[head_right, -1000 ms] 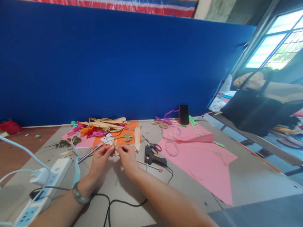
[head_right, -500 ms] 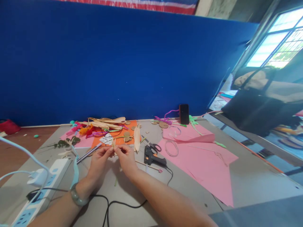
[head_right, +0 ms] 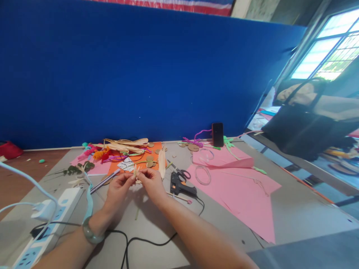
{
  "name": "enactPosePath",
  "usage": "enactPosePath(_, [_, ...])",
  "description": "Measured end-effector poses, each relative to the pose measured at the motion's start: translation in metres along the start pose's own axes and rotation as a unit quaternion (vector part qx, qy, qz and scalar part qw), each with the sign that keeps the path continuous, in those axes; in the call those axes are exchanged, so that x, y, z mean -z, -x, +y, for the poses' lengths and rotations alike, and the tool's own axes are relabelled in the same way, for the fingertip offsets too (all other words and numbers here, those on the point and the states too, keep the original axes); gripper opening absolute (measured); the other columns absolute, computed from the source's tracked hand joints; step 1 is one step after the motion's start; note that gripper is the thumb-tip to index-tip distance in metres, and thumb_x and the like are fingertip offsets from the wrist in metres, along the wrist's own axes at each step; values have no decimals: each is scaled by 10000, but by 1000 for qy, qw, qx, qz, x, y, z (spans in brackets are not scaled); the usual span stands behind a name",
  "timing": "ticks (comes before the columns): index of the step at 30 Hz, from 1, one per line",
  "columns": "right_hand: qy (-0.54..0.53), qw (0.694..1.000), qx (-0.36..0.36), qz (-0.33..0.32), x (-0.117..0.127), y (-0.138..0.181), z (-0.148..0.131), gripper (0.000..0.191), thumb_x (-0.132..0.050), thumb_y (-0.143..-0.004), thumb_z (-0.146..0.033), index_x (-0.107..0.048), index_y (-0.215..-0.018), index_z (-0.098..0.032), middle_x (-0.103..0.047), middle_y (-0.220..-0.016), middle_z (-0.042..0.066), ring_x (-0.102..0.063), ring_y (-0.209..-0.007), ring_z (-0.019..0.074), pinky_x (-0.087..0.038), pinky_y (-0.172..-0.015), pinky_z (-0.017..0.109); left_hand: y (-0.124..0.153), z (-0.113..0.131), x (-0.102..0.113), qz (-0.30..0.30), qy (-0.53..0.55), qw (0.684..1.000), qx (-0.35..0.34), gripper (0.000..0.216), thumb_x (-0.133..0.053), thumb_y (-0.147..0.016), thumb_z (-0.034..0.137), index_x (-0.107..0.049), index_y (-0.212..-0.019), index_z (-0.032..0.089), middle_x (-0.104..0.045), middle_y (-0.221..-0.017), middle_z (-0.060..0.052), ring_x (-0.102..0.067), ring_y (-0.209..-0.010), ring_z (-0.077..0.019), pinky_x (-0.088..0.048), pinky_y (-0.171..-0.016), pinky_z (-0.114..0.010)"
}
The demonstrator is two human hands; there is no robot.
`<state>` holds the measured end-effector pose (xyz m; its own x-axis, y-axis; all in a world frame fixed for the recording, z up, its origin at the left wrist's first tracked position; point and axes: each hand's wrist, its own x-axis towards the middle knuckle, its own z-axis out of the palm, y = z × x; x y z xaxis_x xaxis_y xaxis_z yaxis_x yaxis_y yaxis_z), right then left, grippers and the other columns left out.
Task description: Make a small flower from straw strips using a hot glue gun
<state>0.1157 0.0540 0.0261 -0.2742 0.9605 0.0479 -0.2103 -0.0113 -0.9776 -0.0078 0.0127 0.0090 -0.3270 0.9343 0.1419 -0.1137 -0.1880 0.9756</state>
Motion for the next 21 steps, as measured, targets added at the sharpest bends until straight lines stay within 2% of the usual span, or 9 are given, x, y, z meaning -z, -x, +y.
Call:
enactPosePath(4, [0,1000,-18,-14,5,-4,-2,228,-753,-667,-368,-675,-671,-154,-520,-524,-44,-354,-472,70,-269,-477,232,0,-3,2,-9,-28,999,-17,191,-718,-735,333,-693,-762,145,-691,-695,-26,-607,-667,-162,-473,-662,-273])
enactPosePath(11, [-6,999,-30,-39,6,-3,-1,241,-763,-659,-357,-630,-633,-157,-492,-512,-58,-345,-477,68,-238,-488,234,1,-4,6,-15,-108,991,-72,165,-695,-760,314,-708,-735,151,-703,-700,-41,-611,-671,-175,-471,-669,-283])
enactPosePath(15, [4,999,-27,-46,8,-3,-4,245,-759,-659,-370,-633,-630,-162,-486,-513,-57,-350,-489,76,-247,-500,240,0,-1,6,-31,-76,996,-40,163,-712,-742,316,-711,-742,154,-700,-710,-41,-614,-680,-173,-473,-673,-279])
enactPosePath(21, [10,996,-46,-70,11,-4,-8,260,-760,-661,-401,-648,-631,-168,-478,-497,-54,-355,-500,85,-260,-510,245,-5,6,6,-58,-8,998,24,194,-747,-688,337,-707,-677,147,-658,-603,-12,-579,-602,-138,-463,-623,-247])
